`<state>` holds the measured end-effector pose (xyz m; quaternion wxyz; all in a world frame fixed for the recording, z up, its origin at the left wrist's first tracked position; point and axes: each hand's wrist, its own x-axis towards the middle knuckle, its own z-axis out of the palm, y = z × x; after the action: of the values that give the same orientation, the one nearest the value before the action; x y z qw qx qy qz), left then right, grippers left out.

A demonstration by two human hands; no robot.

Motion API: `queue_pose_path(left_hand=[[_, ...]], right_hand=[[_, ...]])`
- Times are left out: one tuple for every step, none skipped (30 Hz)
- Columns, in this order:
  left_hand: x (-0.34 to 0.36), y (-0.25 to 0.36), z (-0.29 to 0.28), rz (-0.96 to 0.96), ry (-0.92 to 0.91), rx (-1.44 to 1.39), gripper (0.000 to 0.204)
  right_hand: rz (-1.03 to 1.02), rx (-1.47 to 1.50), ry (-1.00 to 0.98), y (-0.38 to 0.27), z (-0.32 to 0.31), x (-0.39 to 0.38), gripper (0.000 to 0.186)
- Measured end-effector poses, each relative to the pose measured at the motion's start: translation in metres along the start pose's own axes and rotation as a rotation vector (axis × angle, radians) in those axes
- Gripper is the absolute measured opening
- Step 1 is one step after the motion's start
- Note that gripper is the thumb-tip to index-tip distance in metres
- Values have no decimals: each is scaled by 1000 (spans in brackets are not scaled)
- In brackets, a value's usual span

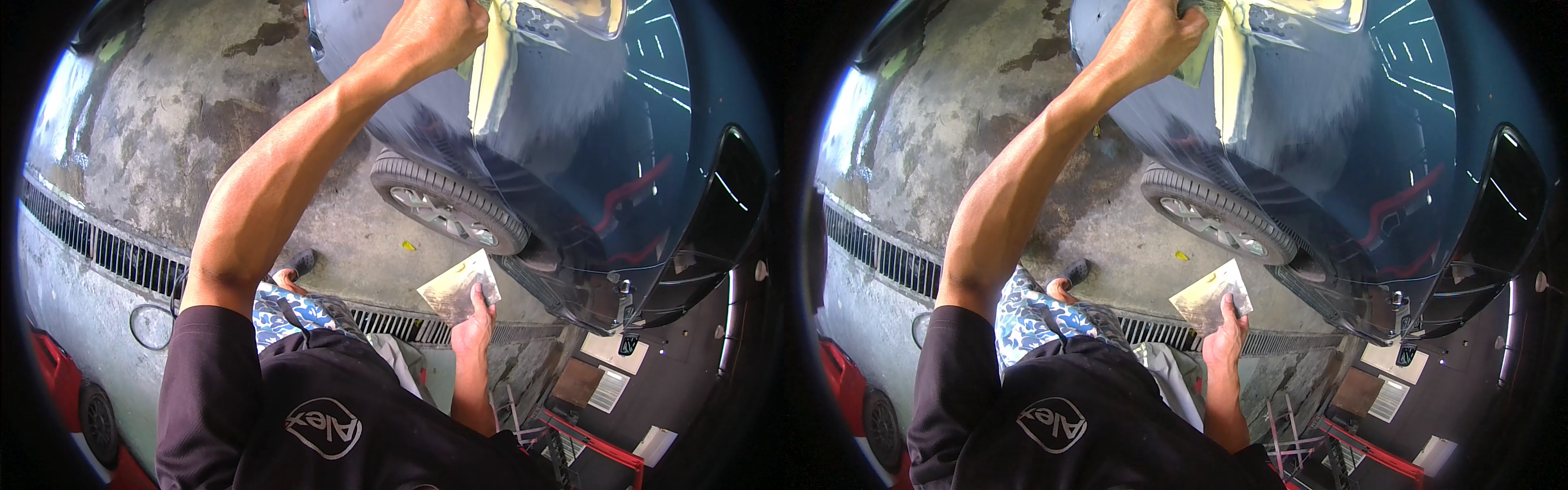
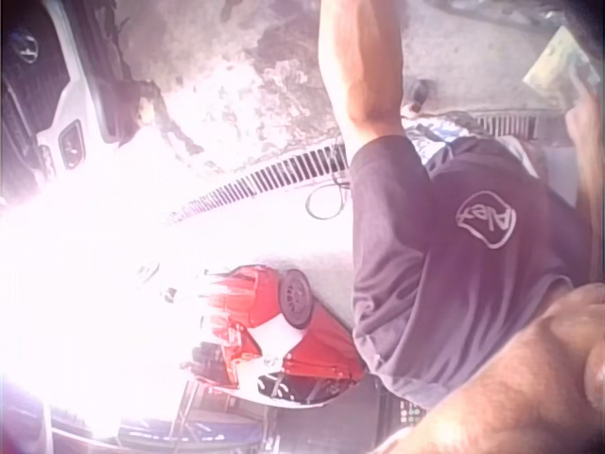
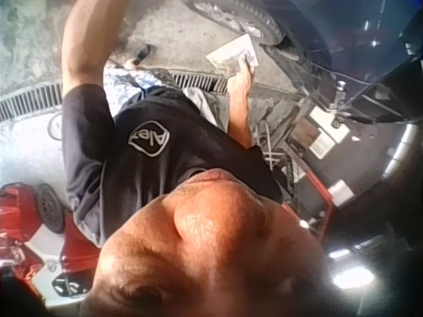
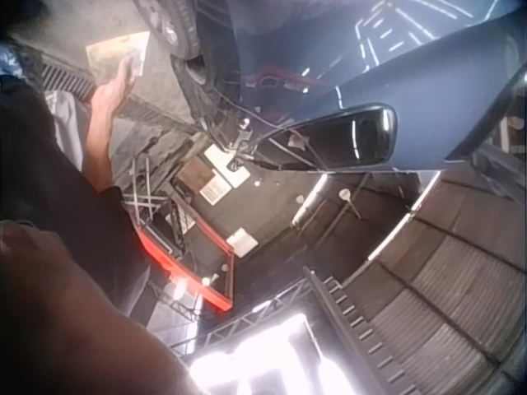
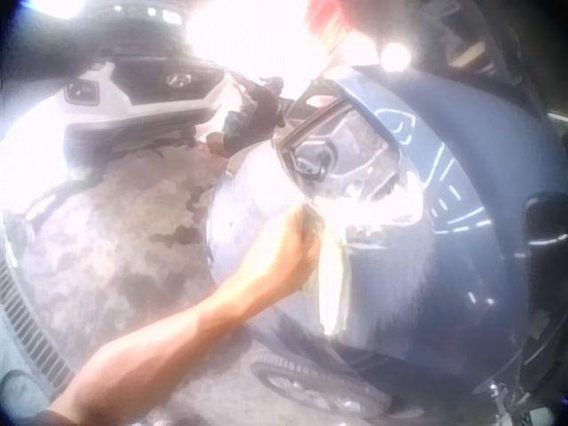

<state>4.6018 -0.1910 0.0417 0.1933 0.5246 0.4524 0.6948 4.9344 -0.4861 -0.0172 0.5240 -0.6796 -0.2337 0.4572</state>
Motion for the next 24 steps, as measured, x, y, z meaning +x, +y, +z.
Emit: queue_pose_path(left_hand=[[-1,-1,0,-9,3,13,25],[-1,0,1,-20,1,24,25],[-1,1,3,-30,-1,35,24],[-1,2,5,-44,-14,35,24],[-2,3,3,-56,-22,35,24],[-2,5,2,-68,-31,36,24],[-2,6,1,-77,-40,41,24],[-3,7,0,-86,-49,46,25],[-4,7,0,-96,-59,51,25],[-6,8,0,-88,-57,52,25],[-7,8,1,-81,-53,55,25],[-8,8,1,-74,-50,57,26],[-9,8,2,-84,-44,60,26],[-10,9,3,-93,-39,63,26],[-10,9,4,-103,-34,65,26],[-11,9,4,-104,-34,67,26],[-11,9,4,-105,-35,68,26],[-12,10,4,-105,-35,70,26],[-12,9,5,-91,-33,68,26],[-13,8,5,-78,-31,66,26],[-14,8,5,-64,-28,64,25],[-15,8,6,-77,-33,66,25],[-16,9,5,-91,-37,68,25],[-17,10,5,-105,-41,70,26]], right_hand=[[1,2,0,0,-1,1,33],[3,4,4,0,-2,1,33],[5,6,7,0,-4,2,33],[6,8,10,-1,-6,3,32],[5,8,3,1,-8,5,32],[3,8,-4,2,-10,6,32],[2,7,-11,2,-11,7,32],[6,7,-10,2,-11,8,32],[9,7,-8,2,-11,8,32],[13,7,-6,2,-11,8,31],[17,8,-4,2,-12,9,31],[20,9,-2,2,-12,10,31],[24,10,1,2,-12,10,31],[26,14,-7,2,-13,11,31],[28,18,-14,2,-13,11,31],[30,22,-22,2,-13,12,31],[28,19,-12,2,-13,12,32],[25,15,-2,2,-14,12,32],[22,11,8,2,-14,13,32],[20,11,8,3,-16,14,32],[19,12,8,4,-17,15,32],[17,12,7,4,-18,16,32],[26,14,3,3,-17,16,33],[35,16,-2,1,-16,15,34]])
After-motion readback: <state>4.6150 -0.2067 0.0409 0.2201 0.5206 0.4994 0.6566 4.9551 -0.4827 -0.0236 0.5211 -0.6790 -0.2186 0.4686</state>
